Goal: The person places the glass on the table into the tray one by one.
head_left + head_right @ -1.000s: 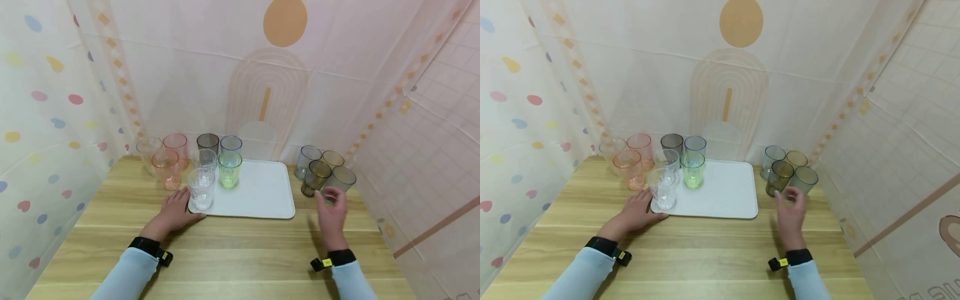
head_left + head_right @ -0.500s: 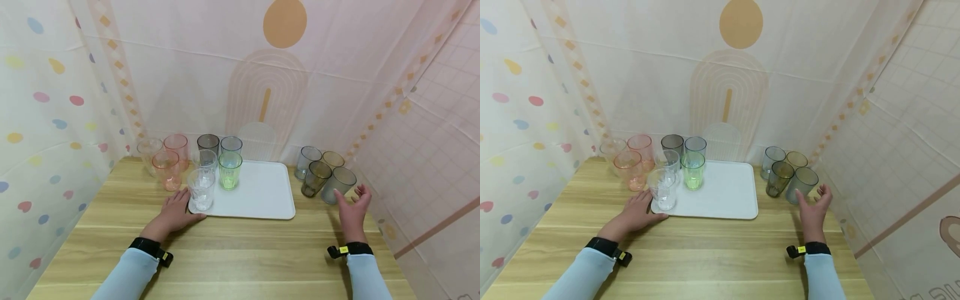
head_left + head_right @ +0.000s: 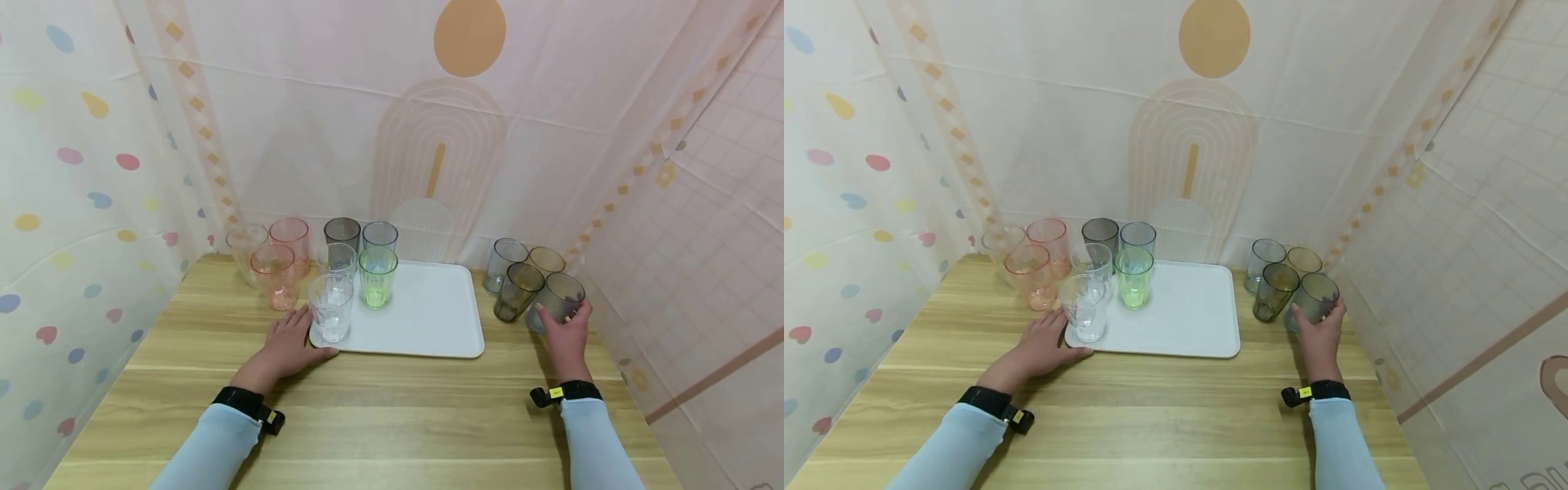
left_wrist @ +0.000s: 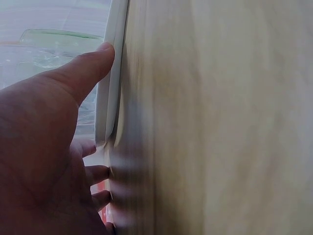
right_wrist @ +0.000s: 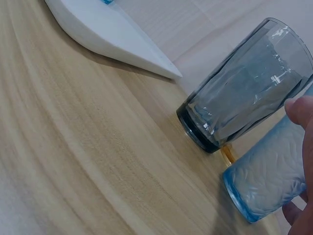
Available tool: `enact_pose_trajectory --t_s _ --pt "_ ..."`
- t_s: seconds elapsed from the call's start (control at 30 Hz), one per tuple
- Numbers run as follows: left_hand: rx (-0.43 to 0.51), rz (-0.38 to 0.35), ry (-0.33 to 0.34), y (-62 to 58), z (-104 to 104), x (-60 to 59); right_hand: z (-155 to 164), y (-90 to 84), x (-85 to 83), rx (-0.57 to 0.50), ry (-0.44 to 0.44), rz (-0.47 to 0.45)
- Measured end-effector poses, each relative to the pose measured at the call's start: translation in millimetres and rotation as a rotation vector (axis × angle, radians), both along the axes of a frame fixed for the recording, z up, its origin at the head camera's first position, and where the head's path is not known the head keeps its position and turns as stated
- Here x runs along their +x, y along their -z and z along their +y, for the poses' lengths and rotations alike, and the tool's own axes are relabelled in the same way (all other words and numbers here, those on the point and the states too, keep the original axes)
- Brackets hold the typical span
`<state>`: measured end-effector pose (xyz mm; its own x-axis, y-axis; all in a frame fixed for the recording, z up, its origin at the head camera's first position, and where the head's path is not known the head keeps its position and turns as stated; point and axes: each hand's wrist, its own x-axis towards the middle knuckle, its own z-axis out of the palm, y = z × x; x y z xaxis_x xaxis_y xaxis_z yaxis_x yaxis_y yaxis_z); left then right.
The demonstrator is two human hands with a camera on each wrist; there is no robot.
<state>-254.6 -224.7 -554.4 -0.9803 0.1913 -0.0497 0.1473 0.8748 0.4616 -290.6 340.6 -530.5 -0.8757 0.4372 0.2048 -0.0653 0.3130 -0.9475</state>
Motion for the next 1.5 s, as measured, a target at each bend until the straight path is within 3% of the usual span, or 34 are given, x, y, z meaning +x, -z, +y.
enact_pose_trajectory --t_s 0.3,0.53,0.7,1.0,1.5 --pt "-0.004 -0.007 0.002 -0.2 0.2 0.0 2.0 1.5 1.9 0.032 0.016 0.014" --pt "-0.007 -0.008 0.0 -1.8 1.0 0.3 -6.3 -2.3 22.0 0.011 0.001 0.013" --pt "-0.005 -0.001 -0.002 -3.0 1.5 0.3 -18.8 0.6 34.6 0.064 -0.013 0.047" --pt "0.012 -0.009 -0.002 -0.6 -0.1 1.1 -55.6 -0.7 50.2 0.058 -0.113 0.069" --pt "-0.006 -0.028 -0.006 -6.6 2.4 3.9 -153.0 -7.8 38.1 0.021 -0.382 0.122"
